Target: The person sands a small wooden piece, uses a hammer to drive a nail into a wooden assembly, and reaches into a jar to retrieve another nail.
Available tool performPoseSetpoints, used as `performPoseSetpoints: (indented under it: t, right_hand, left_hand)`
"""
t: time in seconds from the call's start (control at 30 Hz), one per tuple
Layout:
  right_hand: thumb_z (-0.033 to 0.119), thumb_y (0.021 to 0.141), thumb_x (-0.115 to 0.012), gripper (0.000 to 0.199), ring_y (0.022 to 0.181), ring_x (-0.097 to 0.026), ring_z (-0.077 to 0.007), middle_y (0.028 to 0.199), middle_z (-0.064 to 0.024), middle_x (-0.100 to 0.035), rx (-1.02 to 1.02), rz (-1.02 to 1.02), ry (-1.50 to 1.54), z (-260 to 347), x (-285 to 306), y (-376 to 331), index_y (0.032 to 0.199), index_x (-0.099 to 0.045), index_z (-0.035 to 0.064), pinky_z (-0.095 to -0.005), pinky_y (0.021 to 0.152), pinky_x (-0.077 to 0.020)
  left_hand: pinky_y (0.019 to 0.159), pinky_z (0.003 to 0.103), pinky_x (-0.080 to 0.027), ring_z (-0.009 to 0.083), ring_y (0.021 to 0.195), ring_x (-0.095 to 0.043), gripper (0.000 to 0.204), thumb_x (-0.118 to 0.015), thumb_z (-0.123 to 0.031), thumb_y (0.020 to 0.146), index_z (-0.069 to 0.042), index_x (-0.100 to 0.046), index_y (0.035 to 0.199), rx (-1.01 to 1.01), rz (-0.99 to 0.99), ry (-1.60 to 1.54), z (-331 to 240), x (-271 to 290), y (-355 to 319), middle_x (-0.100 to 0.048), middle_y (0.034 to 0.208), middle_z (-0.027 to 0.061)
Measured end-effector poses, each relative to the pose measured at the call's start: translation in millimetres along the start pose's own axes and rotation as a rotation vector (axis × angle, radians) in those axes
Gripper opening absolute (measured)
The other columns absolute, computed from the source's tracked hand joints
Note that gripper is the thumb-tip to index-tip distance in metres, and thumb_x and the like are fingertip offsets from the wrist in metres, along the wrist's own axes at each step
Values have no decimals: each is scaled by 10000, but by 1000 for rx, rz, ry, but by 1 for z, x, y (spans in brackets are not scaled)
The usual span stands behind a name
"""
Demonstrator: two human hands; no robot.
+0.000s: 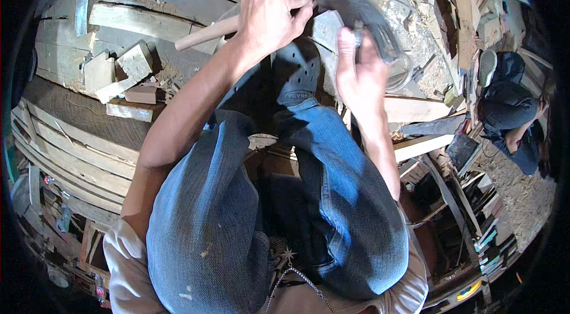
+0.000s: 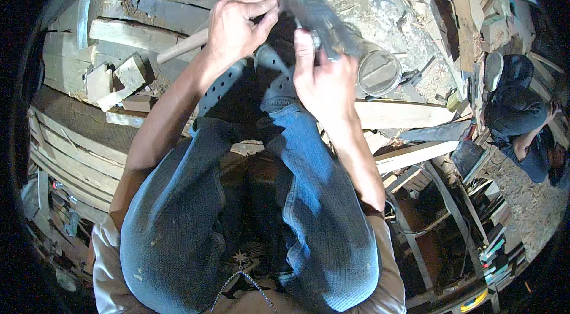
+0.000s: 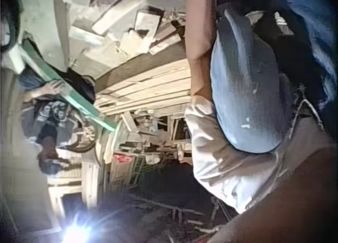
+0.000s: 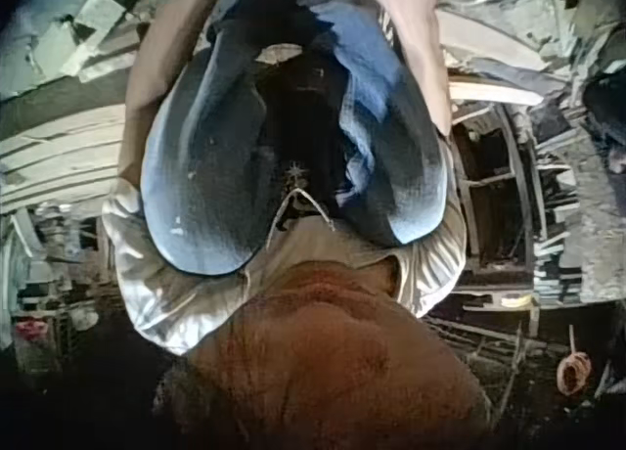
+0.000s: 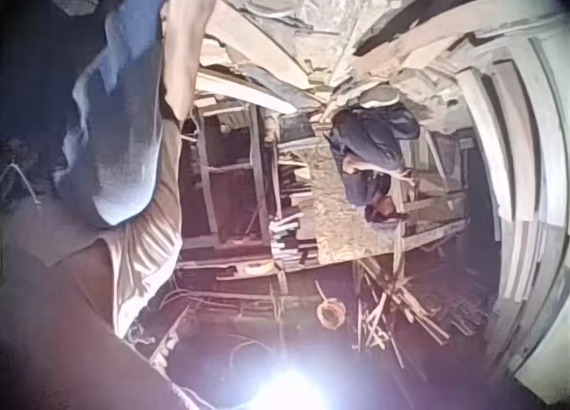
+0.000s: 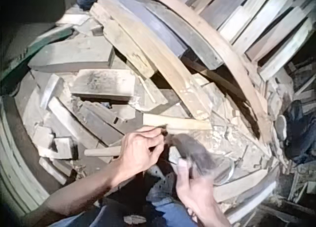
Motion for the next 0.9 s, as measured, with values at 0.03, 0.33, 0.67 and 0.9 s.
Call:
performPoseSetpoints:
  t: [0.03,0.33,0.67,0.9]
  right_hand:
    - [339,1012,-557,455,987,-657,-437,1009,-272,-687,31,20,40,-4,-7,3,1229,-607,-57,-459,918,-489]
    - [331,1039,-537,338,641,-391,-16,716,79,-499,-26,-113,329,-28,-2,3,878,-582,37,-206,548,-303]
    - [320,1033,-553,307,590,-379,-8,689,83,-490,-92,-114,331,-39,-9,-5,886,-589,53,-201,514,-281]
    - [230,977,-629,324,1003,-650,-255,1101,-183,-686,-120,-22,315,-28,-10,-3,1167,-639,-32,-388,908,-497]
  left_hand:
    - [892,352,-565,268,1014,-706,175,-737,-106,795,-50,-770,957,1,-18,13,2,0,2,-740,1021,130]
    - [876,357,-566,267,1000,-710,165,-731,-121,810,-55,-763,958,3,5,-62,0,0,0,-739,1039,122]
    - [827,314,-577,225,930,-735,171,-761,-167,820,-98,-777,975,143,66,-170,9,-5,1,-750,1011,91]
    - [843,320,-580,228,941,-733,183,-755,-140,810,-54,-770,971,153,38,-97,8,-7,1,-745,999,119]
Point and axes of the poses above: each hand's wrist, its own y-axis towards the middle knuckle, its own x-axis out of the back of the hand, z = x × y, the point moved 7 cm from there along y, towards the middle knuckle
